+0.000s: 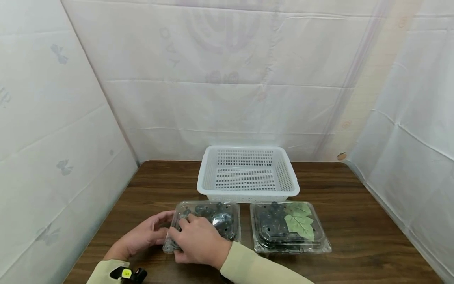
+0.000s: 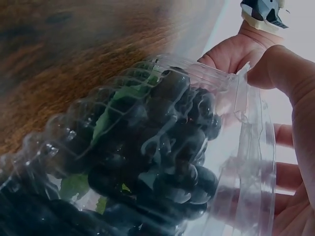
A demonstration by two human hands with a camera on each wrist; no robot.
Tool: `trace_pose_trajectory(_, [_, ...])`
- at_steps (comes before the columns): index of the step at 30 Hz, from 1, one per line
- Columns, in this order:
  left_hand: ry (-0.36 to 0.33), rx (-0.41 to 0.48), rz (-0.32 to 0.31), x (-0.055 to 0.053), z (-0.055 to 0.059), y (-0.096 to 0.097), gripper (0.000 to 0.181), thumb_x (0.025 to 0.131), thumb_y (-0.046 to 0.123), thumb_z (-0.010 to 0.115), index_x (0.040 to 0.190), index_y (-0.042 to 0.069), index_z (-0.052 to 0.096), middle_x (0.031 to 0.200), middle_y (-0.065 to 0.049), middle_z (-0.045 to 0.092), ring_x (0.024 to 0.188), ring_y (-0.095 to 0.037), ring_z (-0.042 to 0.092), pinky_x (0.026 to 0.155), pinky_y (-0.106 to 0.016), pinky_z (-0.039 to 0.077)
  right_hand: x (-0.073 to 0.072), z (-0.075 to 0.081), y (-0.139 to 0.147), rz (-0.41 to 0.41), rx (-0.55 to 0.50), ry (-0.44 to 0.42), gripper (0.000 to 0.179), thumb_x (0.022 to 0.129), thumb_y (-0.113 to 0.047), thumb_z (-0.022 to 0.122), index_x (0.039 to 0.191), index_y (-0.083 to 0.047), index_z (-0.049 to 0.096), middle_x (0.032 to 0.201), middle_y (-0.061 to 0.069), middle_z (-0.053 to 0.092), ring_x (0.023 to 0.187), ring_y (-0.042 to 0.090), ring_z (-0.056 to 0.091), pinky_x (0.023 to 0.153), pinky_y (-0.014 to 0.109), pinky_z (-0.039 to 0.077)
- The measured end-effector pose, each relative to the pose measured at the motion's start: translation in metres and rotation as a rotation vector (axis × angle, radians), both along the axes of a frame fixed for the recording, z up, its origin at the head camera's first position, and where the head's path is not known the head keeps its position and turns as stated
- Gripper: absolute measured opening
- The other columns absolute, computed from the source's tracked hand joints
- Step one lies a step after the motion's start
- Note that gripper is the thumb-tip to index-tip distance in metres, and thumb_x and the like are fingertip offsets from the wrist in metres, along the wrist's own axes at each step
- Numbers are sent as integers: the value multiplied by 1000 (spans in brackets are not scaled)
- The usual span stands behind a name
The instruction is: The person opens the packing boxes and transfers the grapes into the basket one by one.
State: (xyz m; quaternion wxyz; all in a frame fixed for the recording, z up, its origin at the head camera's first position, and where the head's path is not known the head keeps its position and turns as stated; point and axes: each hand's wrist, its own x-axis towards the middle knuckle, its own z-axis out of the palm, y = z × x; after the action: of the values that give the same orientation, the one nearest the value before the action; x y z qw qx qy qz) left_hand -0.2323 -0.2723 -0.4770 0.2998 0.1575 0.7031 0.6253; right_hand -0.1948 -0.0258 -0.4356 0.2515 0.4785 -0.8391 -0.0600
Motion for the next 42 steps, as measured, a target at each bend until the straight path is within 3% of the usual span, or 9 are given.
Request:
trace_pose_trajectory(5, [-14, -43, 24, 1, 0, 0, 75, 103, 19, 60, 158, -9, 17, 159, -29, 31, 126, -16, 59, 97, -35, 57, 1, 1, -3, -6, 22, 21, 38, 89, -56, 65, 114, -27, 68, 96, -7, 71, 72, 11, 63, 57, 20, 53])
trace_pose_trajectory(13, [-34, -64, 40, 0, 2, -1, 72, 103, 20, 62, 155, -13, 24, 156, -26, 41, 124, -17, 60, 95, -34, 57, 3, 6, -5, 15, 39, 0, 37, 91, -47, 68, 115, -20, 69, 101, -3, 75, 83, 11, 74, 84, 26, 61])
trace_pose_trajectory(23, [-76, -36, 41, -2, 1, -3, 69, 103, 17, 61, 152, -16, 26, 141, -11, 57, 118, -13, 63, 95, -35, 58, 8, 2, -13, -50, -5, 59, 30, 85, -41, 68, 104, -17, 68, 88, -5, 69, 66, 11, 60, 61, 21, 55])
trace_pose_trajectory(31, [-80, -30, 26, -4, 2, -2, 67, 103, 17, 61, 151, -18, 28, 131, -7, 64, 115, -14, 65, 93, -35, 59, 8, 0, -15, -91, 4, 79, 34, 85, -47, 67, 103, -18, 70, 91, -5, 69, 74, 12, 65, 68, 21, 58])
trace_pose_trajectory(36, [-67, -63, 41, -2, 2, -2, 69, 103, 18, 62, 152, -17, 27, 135, -11, 61, 116, -15, 64, 93, -36, 59, 7, -1, -16, -85, -2, 72, 28, 84, -42, 68, 98, -18, 71, 88, -5, 68, 70, 11, 62, 64, 21, 57])
trace_pose_trajectory(42, [-65, -60, 37, 0, 0, -4, 70, 103, 17, 62, 153, -16, 26, 138, -14, 58, 117, -17, 63, 93, -35, 59, 7, 0, -16, -101, 4, 19, 36, 84, -48, 70, 104, -17, 72, 91, -5, 66, 71, 10, 61, 62, 20, 56])
